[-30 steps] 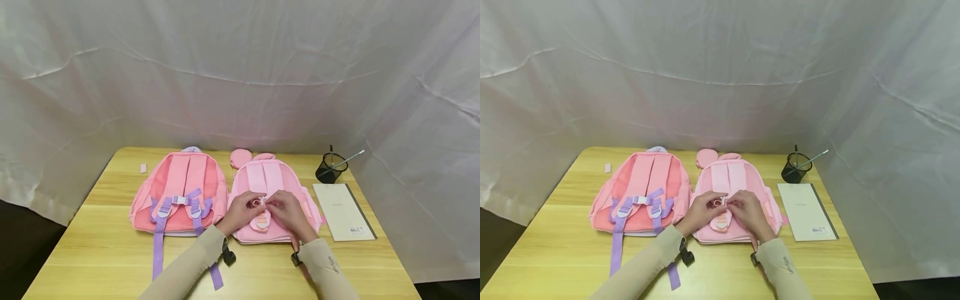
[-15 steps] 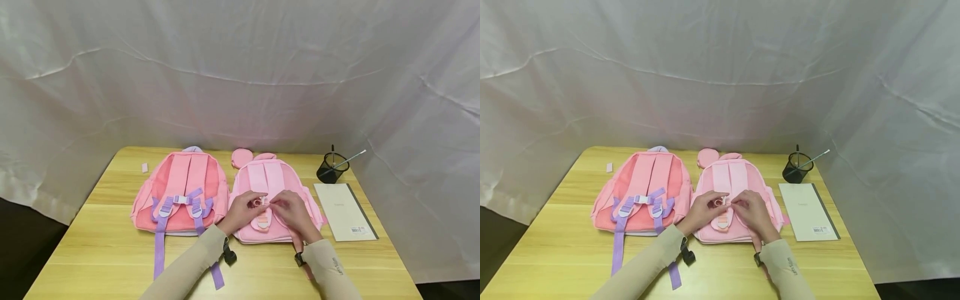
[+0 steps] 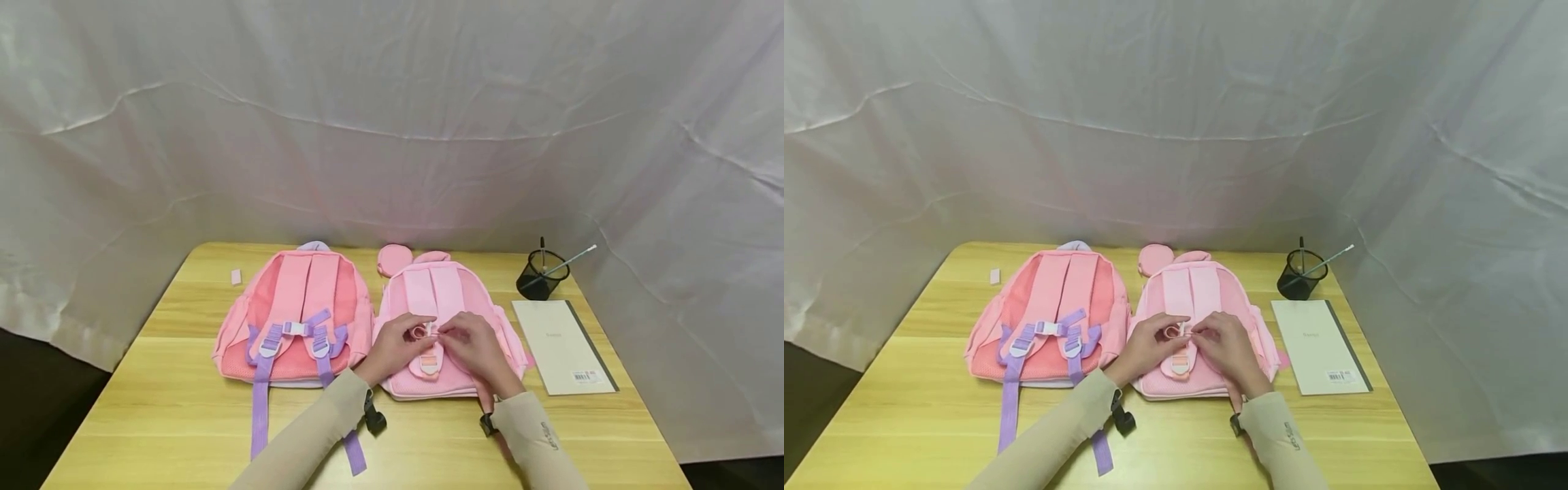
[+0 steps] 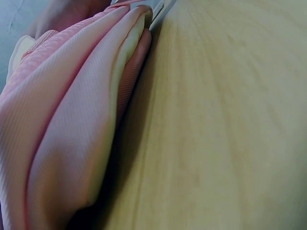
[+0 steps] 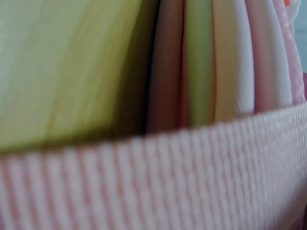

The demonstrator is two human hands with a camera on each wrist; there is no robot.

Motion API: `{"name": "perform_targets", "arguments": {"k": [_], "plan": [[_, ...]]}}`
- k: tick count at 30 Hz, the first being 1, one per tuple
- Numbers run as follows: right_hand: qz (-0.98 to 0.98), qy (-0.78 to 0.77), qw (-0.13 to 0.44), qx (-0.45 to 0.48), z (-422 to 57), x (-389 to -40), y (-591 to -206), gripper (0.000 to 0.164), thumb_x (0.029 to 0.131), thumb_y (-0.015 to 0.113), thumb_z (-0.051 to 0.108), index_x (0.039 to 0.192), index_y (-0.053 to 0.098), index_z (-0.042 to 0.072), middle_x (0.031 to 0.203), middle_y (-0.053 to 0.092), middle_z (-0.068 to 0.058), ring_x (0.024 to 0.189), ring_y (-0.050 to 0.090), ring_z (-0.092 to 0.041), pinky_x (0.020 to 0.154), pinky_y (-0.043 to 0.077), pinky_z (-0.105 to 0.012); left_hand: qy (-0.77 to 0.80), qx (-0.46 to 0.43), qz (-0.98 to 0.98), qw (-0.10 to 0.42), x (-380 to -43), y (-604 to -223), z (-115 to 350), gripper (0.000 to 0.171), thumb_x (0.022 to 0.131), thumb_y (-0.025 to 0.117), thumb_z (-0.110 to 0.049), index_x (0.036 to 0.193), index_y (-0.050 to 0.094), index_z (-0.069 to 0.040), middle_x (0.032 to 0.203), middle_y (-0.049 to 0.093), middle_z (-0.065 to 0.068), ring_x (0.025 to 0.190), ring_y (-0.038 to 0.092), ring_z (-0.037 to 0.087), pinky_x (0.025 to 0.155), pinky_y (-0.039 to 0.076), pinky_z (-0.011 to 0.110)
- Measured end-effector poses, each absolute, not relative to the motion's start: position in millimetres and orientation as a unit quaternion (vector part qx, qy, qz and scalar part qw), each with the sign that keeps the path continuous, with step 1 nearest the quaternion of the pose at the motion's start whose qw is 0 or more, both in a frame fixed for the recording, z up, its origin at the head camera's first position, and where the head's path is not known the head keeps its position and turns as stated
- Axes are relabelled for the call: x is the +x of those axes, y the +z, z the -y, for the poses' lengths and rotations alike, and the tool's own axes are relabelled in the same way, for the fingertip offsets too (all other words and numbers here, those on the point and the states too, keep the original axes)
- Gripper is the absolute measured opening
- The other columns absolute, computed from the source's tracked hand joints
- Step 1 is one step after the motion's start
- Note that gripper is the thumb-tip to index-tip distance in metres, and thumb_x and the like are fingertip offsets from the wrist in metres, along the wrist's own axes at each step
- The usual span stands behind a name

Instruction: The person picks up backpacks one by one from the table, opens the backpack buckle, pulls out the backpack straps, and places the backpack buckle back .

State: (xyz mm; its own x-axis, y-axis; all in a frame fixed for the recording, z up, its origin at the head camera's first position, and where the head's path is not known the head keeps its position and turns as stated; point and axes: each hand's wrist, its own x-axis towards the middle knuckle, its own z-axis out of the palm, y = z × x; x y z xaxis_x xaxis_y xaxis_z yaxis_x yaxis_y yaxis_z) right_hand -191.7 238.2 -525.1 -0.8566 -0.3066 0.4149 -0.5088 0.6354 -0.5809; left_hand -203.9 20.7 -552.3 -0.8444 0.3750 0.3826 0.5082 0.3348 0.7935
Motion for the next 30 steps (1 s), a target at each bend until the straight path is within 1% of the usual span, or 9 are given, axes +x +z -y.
{"name": "perform_targets", "arguments": {"k": [8,16,21,25,27,30], "plan": [[0.891,0.365,0.137,0.232,-238.3,-192.4,-524.7,0.014,0.085,0.086,0.011,0.092,0.079,0.022,0.087,0.073,0.011,0.087,0.065,-0.014,0.086,0.047,-0.038,-0.511,-0.274,0.812,0.075,-204.7,-553.1,-20.3,0.040,0.092,0.081,-0.026,0.130,0.072,-0.019,0.097,0.069,-0.002,0.084,0.062,0.005,0.076,0.055,0.021],[0.893,0.361,0.139,0.230,-234.4,-192.1,-525.7,0.013,0.086,0.084,0.013,0.092,0.078,0.024,0.087,0.073,0.013,0.084,0.061,-0.010,0.083,0.045,-0.035,-0.503,-0.269,0.819,0.069,-203.9,-554.1,-20.0,0.041,0.092,0.080,-0.026,0.131,0.071,-0.022,0.098,0.069,-0.003,0.085,0.062,0.004,0.077,0.054,0.021],[0.896,0.363,0.131,0.218,-234.9,-191.5,-525.0,0.010,0.088,0.083,0.015,0.093,0.078,0.023,0.090,0.073,0.013,0.086,0.062,-0.009,0.084,0.047,-0.035,-0.505,-0.267,0.818,0.066,-204.1,-554.3,-20.2,0.042,0.092,0.081,-0.025,0.132,0.071,-0.022,0.099,0.070,-0.003,0.085,0.063,0.005,0.077,0.055,0.021],[0.898,0.374,0.118,0.201,-236.1,-191.1,-522.8,0.006,0.092,0.079,0.017,0.096,0.079,0.020,0.094,0.075,0.010,0.092,0.065,-0.012,0.089,0.049,-0.039,-0.508,-0.267,0.816,0.063,-204.1,-554.3,-20.3,0.044,0.092,0.081,-0.026,0.133,0.070,-0.021,0.100,0.070,-0.003,0.087,0.064,0.005,0.078,0.055,0.022],[0.899,0.377,0.117,0.193,-236.7,-190.7,-521.3,0.007,0.093,0.078,0.016,0.098,0.079,0.019,0.096,0.076,0.008,0.095,0.067,-0.014,0.092,0.050,-0.041,-0.512,-0.266,0.815,0.059,-204.1,-554.3,-20.4,0.045,0.092,0.081,-0.028,0.135,0.068,-0.019,0.100,0.071,-0.003,0.086,0.064,0.005,0.077,0.055,0.022],[0.897,0.384,0.116,0.184,-237.1,-189.7,-519.5,0.009,0.094,0.076,0.014,0.102,0.079,0.018,0.098,0.076,0.005,0.098,0.068,-0.018,0.092,0.052,-0.045,-0.517,-0.258,0.814,0.052,-203.8,-554.4,-20.2,0.048,0.092,0.081,-0.030,0.135,0.065,-0.018,0.098,0.071,-0.003,0.083,0.062,0.005,0.074,0.053,0.022]]}}
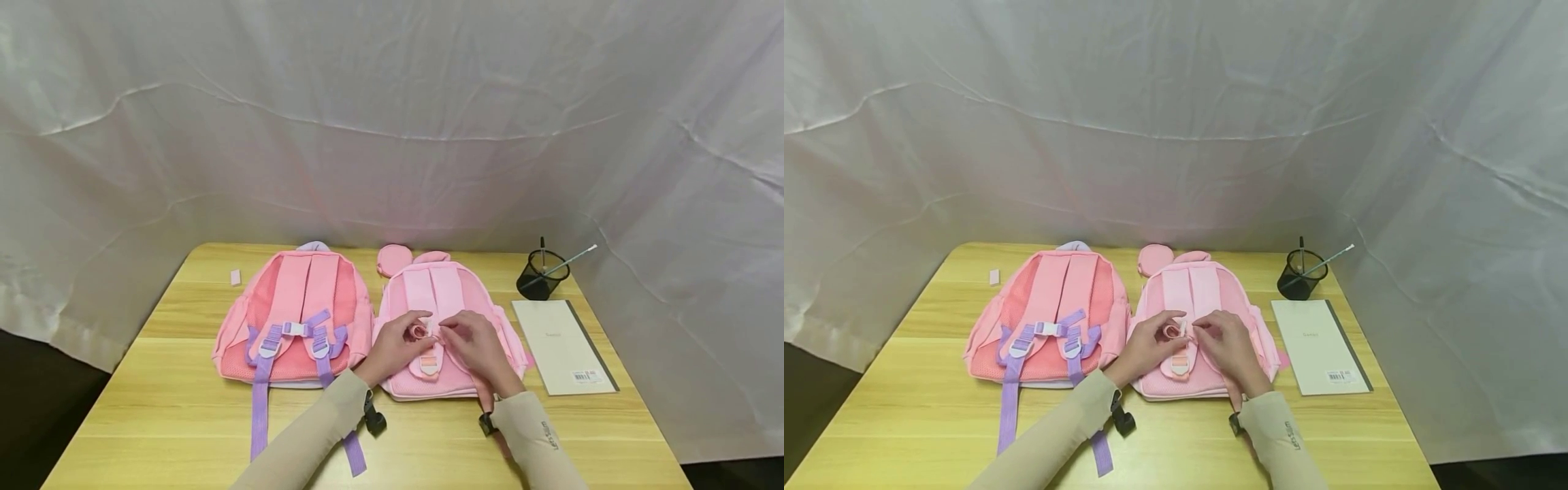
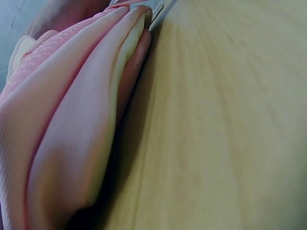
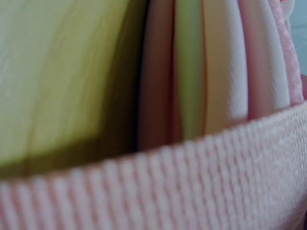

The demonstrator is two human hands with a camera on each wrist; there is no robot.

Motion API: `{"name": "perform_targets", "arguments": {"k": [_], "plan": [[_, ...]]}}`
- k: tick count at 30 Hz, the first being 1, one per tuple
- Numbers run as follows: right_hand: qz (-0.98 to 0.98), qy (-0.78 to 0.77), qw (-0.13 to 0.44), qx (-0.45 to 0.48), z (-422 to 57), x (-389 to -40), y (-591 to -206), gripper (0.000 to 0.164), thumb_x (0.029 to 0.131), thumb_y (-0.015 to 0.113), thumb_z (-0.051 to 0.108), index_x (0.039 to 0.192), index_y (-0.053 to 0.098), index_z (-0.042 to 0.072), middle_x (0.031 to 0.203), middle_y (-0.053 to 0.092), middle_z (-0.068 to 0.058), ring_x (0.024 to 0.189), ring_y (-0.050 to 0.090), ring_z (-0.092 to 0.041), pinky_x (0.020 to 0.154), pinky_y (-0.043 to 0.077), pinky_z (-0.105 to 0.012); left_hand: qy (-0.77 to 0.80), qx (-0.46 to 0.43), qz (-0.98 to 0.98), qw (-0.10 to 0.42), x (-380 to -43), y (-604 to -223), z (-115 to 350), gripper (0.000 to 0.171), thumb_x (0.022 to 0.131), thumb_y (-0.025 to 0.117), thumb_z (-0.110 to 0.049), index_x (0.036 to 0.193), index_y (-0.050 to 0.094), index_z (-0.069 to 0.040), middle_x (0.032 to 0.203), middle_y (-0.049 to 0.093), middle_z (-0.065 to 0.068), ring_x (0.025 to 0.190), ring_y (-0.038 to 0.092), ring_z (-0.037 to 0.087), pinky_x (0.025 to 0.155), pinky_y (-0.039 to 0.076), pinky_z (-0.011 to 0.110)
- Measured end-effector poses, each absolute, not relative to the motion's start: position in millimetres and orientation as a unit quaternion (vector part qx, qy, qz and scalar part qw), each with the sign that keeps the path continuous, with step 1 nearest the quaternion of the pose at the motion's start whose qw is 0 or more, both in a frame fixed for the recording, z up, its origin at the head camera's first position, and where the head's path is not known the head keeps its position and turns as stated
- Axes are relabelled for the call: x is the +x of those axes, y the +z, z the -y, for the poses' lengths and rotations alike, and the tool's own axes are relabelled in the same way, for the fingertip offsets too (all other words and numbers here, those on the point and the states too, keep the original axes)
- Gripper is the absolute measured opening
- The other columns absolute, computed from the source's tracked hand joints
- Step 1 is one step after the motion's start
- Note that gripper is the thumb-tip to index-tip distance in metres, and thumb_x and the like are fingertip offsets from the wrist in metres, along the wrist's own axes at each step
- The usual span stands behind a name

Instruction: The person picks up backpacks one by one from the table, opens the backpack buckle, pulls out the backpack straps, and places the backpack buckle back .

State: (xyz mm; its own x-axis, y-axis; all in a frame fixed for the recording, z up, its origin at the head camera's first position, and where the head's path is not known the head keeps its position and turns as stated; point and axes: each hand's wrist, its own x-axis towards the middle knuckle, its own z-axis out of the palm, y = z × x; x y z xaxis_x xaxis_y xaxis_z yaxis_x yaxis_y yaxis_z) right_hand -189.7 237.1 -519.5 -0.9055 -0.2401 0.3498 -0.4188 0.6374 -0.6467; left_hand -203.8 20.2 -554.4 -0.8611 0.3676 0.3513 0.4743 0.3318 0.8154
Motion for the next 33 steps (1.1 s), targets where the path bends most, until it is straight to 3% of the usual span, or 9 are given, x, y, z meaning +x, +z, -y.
{"name": "perform_targets", "arguments": {"k": [7,11,17,23,33], "plan": [[0.889,0.418,0.084,0.165,-235.9,-187.3,-518.7,0.017,0.099,0.072,0.021,0.115,0.077,0.021,0.106,0.075,0.007,0.102,0.068,-0.016,0.092,0.055,-0.044,-0.529,-0.245,0.811,0.043,-204.1,-555.2,-20.8,0.033,0.089,0.083,-0.033,0.116,0.066,-0.022,0.093,0.069,-0.007,0.076,0.058,0.002,0.068,0.050,0.021],[0.880,0.435,0.075,0.175,-234.3,-188.1,-520.8,0.015,0.099,0.072,0.024,0.113,0.078,0.022,0.105,0.075,0.008,0.098,0.070,-0.013,0.090,0.057,-0.038,-0.535,-0.250,0.806,0.041,-204.7,-554.9,-22.0,0.024,0.089,0.083,-0.033,0.107,0.070,-0.025,0.090,0.069,-0.008,0.075,0.057,0.001,0.068,0.050,0.020],[0.880,0.434,0.083,0.174,-232.2,-188.0,-524.3,0.012,0.097,0.074,0.024,0.108,0.079,0.023,0.103,0.077,0.008,0.095,0.071,-0.011,0.088,0.058,-0.036,-0.530,-0.255,0.807,0.048,-205.9,-557.2,-22.5,0.024,0.089,0.083,-0.033,0.107,0.070,-0.025,0.090,0.069,-0.010,0.076,0.058,0.000,0.069,0.050,0.020],[0.876,0.455,0.052,0.152,-231.4,-186.2,-526.6,0.010,0.098,0.073,0.028,0.108,0.077,0.026,0.103,0.077,0.009,0.096,0.072,-0.012,0.090,0.057,-0.034,-0.529,-0.247,0.811,0.043,-203.8,-556.8,-21.5,0.026,0.089,0.083,-0.033,0.110,0.068,-0.025,0.089,0.067,-0.011,0.075,0.058,0.002,0.068,0.049,0.021],[0.864,0.479,0.040,0.152,-233.8,-188.7,-528.4,0.009,0.097,0.075,0.020,0.106,0.075,0.023,0.102,0.076,0.005,0.094,0.071,-0.012,0.087,0.056,-0.028,-0.530,-0.251,0.809,0.045,-204.0,-555.2,-21.0,0.034,0.090,0.082,-0.034,0.117,0.066,-0.020,0.086,0.067,-0.008,0.073,0.060,0.002,0.067,0.051,0.021]]}}
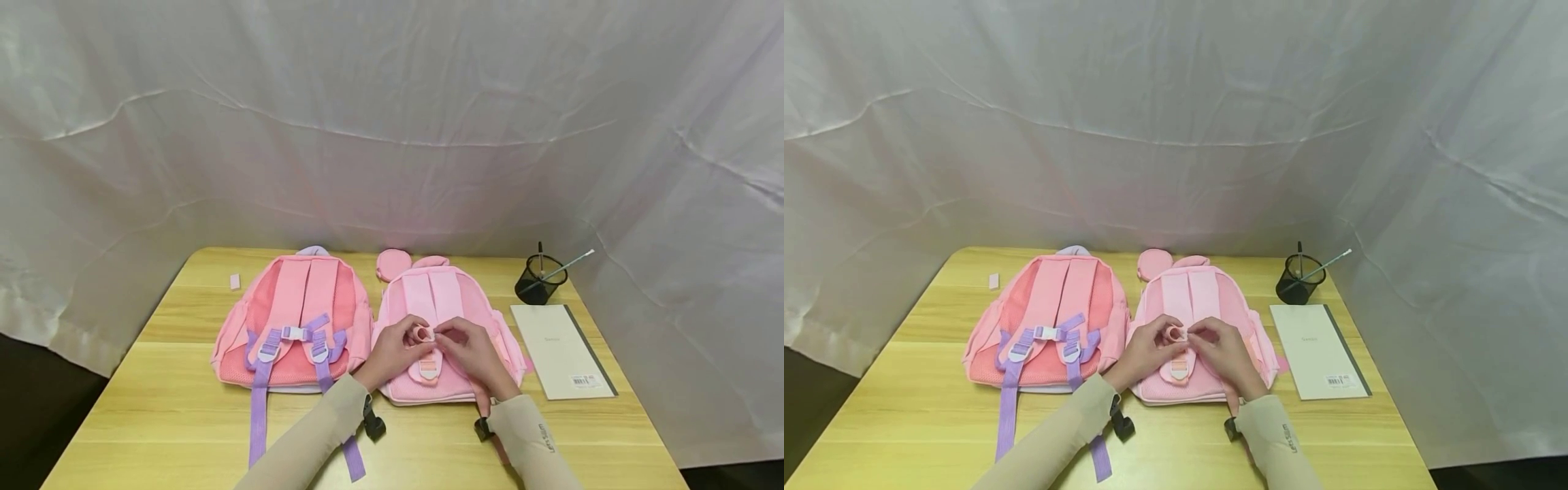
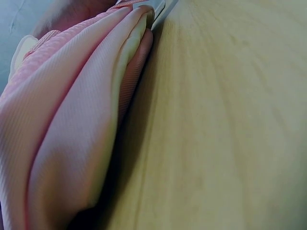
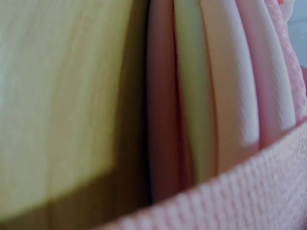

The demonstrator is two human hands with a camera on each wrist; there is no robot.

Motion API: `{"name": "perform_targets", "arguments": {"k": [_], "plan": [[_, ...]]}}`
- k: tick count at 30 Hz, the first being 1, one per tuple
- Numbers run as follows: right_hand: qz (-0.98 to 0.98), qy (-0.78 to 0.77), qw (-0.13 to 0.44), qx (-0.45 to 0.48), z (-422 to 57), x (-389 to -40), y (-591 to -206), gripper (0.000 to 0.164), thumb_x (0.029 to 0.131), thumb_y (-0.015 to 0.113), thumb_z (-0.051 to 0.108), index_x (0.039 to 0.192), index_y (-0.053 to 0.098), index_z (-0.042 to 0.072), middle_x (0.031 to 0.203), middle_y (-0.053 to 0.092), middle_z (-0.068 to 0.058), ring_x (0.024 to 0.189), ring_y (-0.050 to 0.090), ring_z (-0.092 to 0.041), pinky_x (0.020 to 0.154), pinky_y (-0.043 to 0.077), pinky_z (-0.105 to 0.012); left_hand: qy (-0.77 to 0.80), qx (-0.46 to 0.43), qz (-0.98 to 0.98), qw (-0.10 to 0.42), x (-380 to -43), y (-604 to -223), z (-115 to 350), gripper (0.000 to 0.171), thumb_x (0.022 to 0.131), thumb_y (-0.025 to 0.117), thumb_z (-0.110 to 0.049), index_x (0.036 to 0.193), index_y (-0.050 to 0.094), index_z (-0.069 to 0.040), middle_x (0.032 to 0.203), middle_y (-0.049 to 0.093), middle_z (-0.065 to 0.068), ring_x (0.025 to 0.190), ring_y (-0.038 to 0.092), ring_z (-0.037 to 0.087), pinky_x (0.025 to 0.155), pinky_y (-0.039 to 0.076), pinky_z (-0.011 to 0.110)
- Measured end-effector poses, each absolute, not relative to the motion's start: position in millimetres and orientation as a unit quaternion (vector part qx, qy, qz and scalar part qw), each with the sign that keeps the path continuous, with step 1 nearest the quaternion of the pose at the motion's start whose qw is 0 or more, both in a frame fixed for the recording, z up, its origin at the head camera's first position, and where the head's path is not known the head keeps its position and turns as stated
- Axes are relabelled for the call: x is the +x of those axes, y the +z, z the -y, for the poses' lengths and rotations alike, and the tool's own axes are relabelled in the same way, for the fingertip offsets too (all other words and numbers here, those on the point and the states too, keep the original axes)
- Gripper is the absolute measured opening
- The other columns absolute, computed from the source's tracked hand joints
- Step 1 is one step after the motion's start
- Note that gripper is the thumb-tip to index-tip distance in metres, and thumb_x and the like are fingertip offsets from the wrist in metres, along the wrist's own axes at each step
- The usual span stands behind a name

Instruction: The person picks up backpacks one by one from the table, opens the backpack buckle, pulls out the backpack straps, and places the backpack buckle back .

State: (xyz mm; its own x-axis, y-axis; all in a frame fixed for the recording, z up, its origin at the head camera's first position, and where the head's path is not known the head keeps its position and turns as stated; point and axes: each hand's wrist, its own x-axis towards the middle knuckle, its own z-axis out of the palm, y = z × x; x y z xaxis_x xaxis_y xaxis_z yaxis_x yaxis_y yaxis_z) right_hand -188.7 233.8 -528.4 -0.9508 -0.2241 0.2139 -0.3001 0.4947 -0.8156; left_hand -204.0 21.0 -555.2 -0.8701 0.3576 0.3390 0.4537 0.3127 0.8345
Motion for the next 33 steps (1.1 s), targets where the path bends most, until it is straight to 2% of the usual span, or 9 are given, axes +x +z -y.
{"name": "perform_targets", "arguments": {"k": [5,7,10,13,16,22,28,33], "plan": [[0.861,0.483,0.051,0.149,-234.3,-189.1,-530.3,0.010,0.095,0.077,0.018,0.105,0.076,0.019,0.102,0.076,0.002,0.091,0.069,-0.011,0.084,0.056,-0.026,-0.541,-0.239,0.805,0.058,-203.5,-554.8,-20.7,0.057,0.087,0.085,-0.031,0.134,0.058,-0.013,0.094,0.065,-0.003,0.076,0.060,0.007,0.067,0.052,0.021],[0.860,0.488,0.050,0.143,-234.7,-189.9,-531.4,0.009,0.095,0.077,0.018,0.104,0.076,0.018,0.101,0.076,0.002,0.090,0.069,-0.011,0.084,0.055,-0.025,-0.548,-0.236,0.799,0.072,-203.6,-555.7,-20.5,0.061,0.085,0.087,-0.030,0.135,0.056,-0.014,0.099,0.062,0.000,0.077,0.061,0.009,0.067,0.053,0.021],[0.856,0.498,0.047,0.135,-235.6,-191.4,-533.5,0.008,0.095,0.077,0.020,0.103,0.076,0.018,0.100,0.076,0.001,0.089,0.068,-0.011,0.083,0.055,-0.024,-0.558,-0.251,0.786,0.092,-203.2,-557.1,-20.2,0.049,0.083,0.089,-0.025,0.120,0.059,-0.013,0.102,0.058,0.003,0.078,0.061,0.012,0.067,0.054,0.022],[0.852,0.505,0.050,0.131,-236.4,-192.4,-535.2,0.008,0.095,0.077,0.021,0.101,0.077,0.017,0.099,0.076,-0.001,0.088,0.068,-0.013,0.082,0.055,-0.024,-0.548,-0.273,0.785,0.100,-202.8,-557.9,-20.4,0.028,0.084,0.088,-0.022,0.096,0.064,-0.015,0.093,0.058,0.002,0.076,0.059,0.011,0.067,0.052,0.021],[0.850,0.507,0.053,0.130,-236.8,-192.8,-535.8,0.009,0.094,0.078,0.021,0.101,0.077,0.015,0.099,0.076,-0.002,0.087,0.067,-0.013,0.081,0.055,-0.025,-0.533,-0.278,0.793,0.095,-201.9,-557.5,-21.0,0.019,0.084,0.087,-0.021,0.083,0.068,-0.017,0.082,0.059,-0.004,0.075,0.057,0.005,0.067,0.051,0.020],[0.851,0.510,0.046,0.116,-236.6,-193.9,-534.0,0.007,0.094,0.079,0.020,0.099,0.077,0.015,0.096,0.075,-0.002,0.083,0.067,-0.011,0.077,0.055,-0.022,-0.491,-0.276,0.821,0.097,-201.2,-555.1,-22.3,0.011,0.083,0.088,-0.025,0.084,0.080,-0.018,0.079,0.065,-0.008,0.074,0.056,0.000,0.068,0.049,0.017],[0.850,0.514,0.044,0.106,-237.3,-194.3,-533.5,0.007,0.093,0.079,0.020,0.098,0.077,0.015,0.097,0.075,-0.003,0.085,0.067,-0.011,0.077,0.054,-0.021,-0.454,-0.286,0.837,0.110,-202.4,-554.3,-23.7,0.010,0.081,0.089,-0.026,0.083,0.083,-0.019,0.079,0.069,-0.009,0.074,0.055,0.000,0.068,0.047,0.015],[0.845,0.523,0.043,0.104,-237.8,-194.0,-534.6,0.012,0.093,0.080,0.021,0.101,0.077,0.013,0.100,0.076,-0.006,0.087,0.067,-0.014,0.078,0.054,-0.021,-0.450,-0.270,0.844,0.110,-200.8,-554.2,-25.7,0.008,0.081,0.089,-0.026,0.081,0.083,-0.021,0.074,0.066,-0.010,0.071,0.053,0.000,0.065,0.044,0.016]]}}
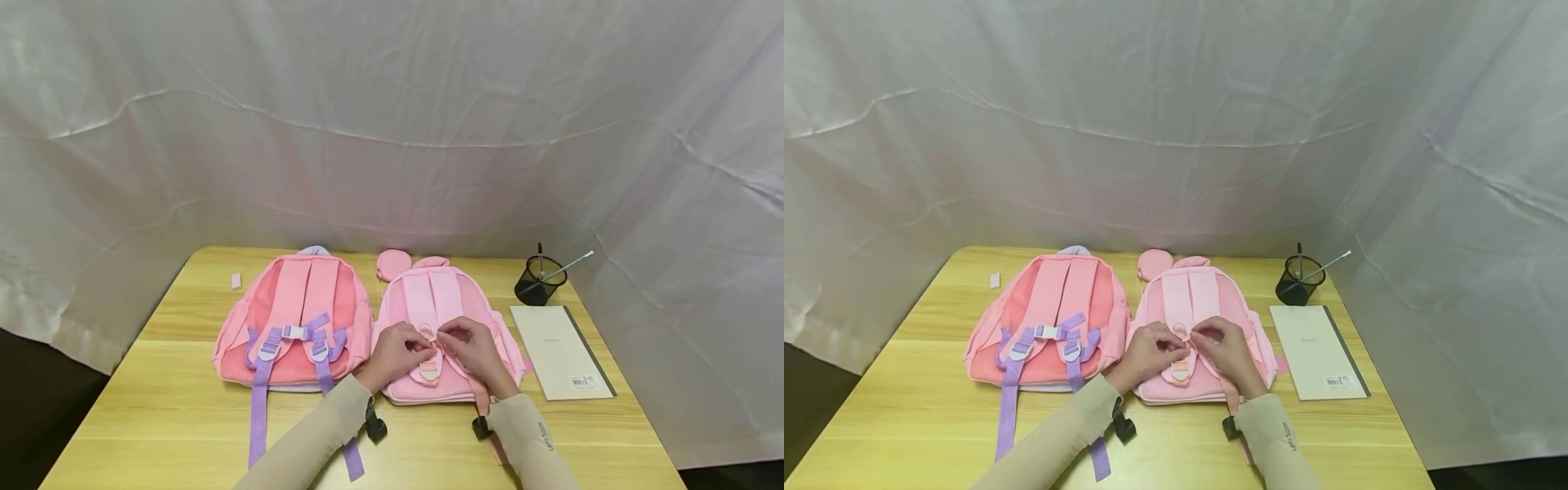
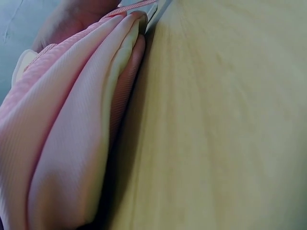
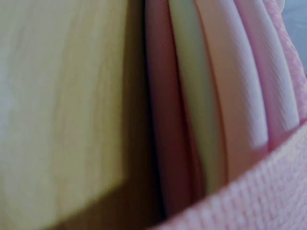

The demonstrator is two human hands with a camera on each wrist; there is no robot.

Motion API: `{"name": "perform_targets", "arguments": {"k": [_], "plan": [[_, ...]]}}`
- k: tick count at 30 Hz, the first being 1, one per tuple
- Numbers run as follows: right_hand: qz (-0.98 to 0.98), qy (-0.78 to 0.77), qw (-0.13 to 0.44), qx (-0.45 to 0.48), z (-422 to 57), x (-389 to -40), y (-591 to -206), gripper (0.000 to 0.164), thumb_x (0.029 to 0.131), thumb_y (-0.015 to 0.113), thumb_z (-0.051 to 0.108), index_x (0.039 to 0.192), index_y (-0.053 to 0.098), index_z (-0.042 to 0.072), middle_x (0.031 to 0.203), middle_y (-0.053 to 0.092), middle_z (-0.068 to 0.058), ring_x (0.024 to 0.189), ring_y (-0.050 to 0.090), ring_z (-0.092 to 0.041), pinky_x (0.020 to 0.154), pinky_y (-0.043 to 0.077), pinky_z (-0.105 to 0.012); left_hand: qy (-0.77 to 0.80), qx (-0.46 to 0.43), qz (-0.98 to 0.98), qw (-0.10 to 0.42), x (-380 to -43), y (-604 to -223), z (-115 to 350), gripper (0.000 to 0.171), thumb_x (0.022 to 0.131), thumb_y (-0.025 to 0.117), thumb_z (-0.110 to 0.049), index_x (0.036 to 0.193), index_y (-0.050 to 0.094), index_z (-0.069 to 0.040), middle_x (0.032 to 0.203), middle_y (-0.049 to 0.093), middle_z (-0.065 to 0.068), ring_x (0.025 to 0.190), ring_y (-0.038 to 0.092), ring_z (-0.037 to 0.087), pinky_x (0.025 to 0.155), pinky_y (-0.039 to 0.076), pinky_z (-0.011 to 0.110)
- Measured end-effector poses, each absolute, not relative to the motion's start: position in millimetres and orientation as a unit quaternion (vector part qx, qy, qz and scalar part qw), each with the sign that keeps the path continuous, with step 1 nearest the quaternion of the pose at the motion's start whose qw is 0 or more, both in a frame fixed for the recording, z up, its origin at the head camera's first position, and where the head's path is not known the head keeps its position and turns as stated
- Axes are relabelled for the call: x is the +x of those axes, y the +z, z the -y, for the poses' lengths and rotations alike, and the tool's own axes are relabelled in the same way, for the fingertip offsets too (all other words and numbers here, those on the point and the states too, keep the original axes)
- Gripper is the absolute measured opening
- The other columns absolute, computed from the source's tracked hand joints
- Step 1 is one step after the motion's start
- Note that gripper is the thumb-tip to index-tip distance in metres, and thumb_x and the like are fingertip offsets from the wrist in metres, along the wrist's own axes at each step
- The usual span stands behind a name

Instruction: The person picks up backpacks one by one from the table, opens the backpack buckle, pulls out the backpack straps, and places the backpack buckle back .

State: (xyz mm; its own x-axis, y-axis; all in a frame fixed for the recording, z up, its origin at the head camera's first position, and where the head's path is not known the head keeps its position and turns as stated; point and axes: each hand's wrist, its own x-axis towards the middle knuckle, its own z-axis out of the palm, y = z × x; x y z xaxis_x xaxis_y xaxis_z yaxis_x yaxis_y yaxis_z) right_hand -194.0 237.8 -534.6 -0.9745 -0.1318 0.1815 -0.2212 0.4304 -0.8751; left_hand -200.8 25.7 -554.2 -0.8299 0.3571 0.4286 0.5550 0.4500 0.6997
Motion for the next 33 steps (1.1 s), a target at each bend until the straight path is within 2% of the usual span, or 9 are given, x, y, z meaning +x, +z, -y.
{"name": "perform_targets", "arguments": {"k": [7,11,26,33], "plan": [[0.827,0.556,0.030,0.081,-238.0,-191.3,-534.9,0.014,0.092,0.081,0.017,0.103,0.078,0.010,0.103,0.076,-0.008,0.090,0.067,-0.010,0.080,0.054,-0.019,-0.454,-0.246,0.852,0.090,-197.2,-552.5,-27.4,0.006,0.082,0.087,-0.027,0.081,0.083,-0.023,0.075,0.064,-0.011,0.071,0.053,-0.001,0.065,0.043,0.017],[0.811,0.581,0.023,0.069,-238.0,-187.6,-531.5,0.014,0.090,0.082,0.021,0.101,0.079,0.012,0.101,0.076,-0.008,0.090,0.067,-0.011,0.079,0.054,-0.020,-0.459,-0.245,0.850,0.079,-196.2,-552.5,-26.5,0.005,0.081,0.087,-0.025,0.082,0.082,-0.023,0.075,0.064,-0.011,0.071,0.053,-0.001,0.065,0.044,0.017],[0.804,0.591,0.040,0.057,-236.0,-185.5,-526.7,0.013,0.092,0.081,0.022,0.100,0.079,0.011,0.102,0.077,-0.007,0.090,0.070,-0.010,0.077,0.055,-0.019,-0.413,-0.271,0.866,0.083,-199.0,-554.6,-27.5,0.006,0.082,0.086,-0.029,0.080,0.081,-0.030,0.074,0.062,-0.016,0.072,0.048,-0.001,0.065,0.040,0.015],[0.798,0.599,0.044,0.053,-234.5,-186.3,-524.6,0.017,0.091,0.081,0.023,0.101,0.079,0.010,0.103,0.077,-0.006,0.094,0.071,-0.010,0.081,0.055,-0.018,-0.445,-0.250,0.856,0.086,-198.3,-550.9,-27.5,0.012,0.085,0.085,-0.035,0.087,0.081,-0.024,0.076,0.063,-0.012,0.071,0.052,-0.001,0.065,0.043,0.016]]}}
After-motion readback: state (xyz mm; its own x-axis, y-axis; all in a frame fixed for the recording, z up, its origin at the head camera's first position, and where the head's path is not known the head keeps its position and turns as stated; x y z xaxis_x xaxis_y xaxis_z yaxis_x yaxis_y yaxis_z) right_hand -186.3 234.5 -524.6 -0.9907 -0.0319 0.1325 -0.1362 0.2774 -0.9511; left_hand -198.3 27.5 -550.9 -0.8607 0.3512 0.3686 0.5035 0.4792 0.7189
